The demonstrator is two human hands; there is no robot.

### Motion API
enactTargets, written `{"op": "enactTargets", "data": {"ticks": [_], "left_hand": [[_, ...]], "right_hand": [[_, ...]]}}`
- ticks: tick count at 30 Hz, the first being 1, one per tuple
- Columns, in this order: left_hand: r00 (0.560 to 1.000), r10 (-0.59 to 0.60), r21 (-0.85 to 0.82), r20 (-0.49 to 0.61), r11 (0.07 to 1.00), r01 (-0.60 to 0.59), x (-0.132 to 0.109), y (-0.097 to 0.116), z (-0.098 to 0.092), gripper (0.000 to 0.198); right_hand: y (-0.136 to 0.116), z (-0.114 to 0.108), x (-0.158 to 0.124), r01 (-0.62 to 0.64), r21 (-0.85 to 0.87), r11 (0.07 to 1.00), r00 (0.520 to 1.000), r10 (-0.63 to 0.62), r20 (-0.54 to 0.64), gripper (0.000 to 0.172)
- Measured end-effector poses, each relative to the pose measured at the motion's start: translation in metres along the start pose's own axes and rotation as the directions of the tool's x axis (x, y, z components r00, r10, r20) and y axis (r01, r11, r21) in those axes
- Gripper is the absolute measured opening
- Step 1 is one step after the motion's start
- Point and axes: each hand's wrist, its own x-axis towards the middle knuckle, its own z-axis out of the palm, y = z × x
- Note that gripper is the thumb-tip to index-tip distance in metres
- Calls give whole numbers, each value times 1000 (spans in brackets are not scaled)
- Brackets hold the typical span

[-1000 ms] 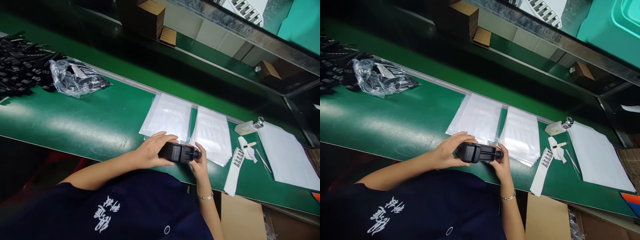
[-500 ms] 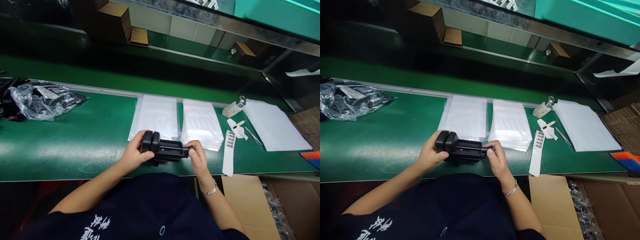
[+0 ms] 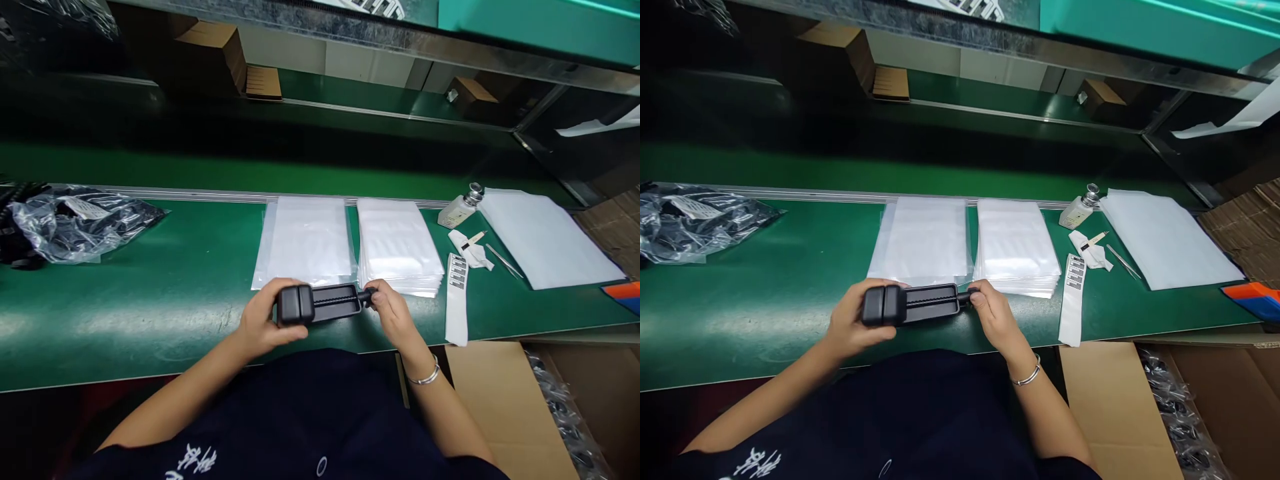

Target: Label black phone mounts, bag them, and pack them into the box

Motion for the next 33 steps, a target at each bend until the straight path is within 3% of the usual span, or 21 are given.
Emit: {"op": "enactTargets", "data": {"ticks": [3,7,13,18,20,24,27,30,33], "left_hand": [[1000,-31,45,4,999,30,-1,1,1,65],[973,-201,-180,-116,967,179,5,-7,9,68],[964,-243,-383,-109,905,184,8,-16,15,73],[899,-431,-591,-81,746,305,20,-15,27,56],[874,-481,-653,-67,683,326,25,-14,32,54],[882,-472,-719,11,609,335,31,-12,39,54],[893,-449,-725,41,602,336,32,-10,42,53],[886,-464,-720,24,606,337,32,-10,44,52],[885,-465,-697,-7,638,329,31,-13,45,55]], "right_hand": [[3,1,1,-104,79,991,994,102,28,40],[3,2,-3,-1,15,1000,999,2,-49,31],[2,0,-4,25,41,999,995,-21,-93,23],[15,11,4,21,365,931,993,23,-116,39],[22,21,7,12,502,865,988,67,-138,33],[28,37,12,14,655,755,921,246,-303,21],[26,42,17,52,658,751,874,285,-394,24],[24,43,20,65,614,787,866,261,-426,29],[27,43,21,38,652,757,880,283,-381,35]]}}
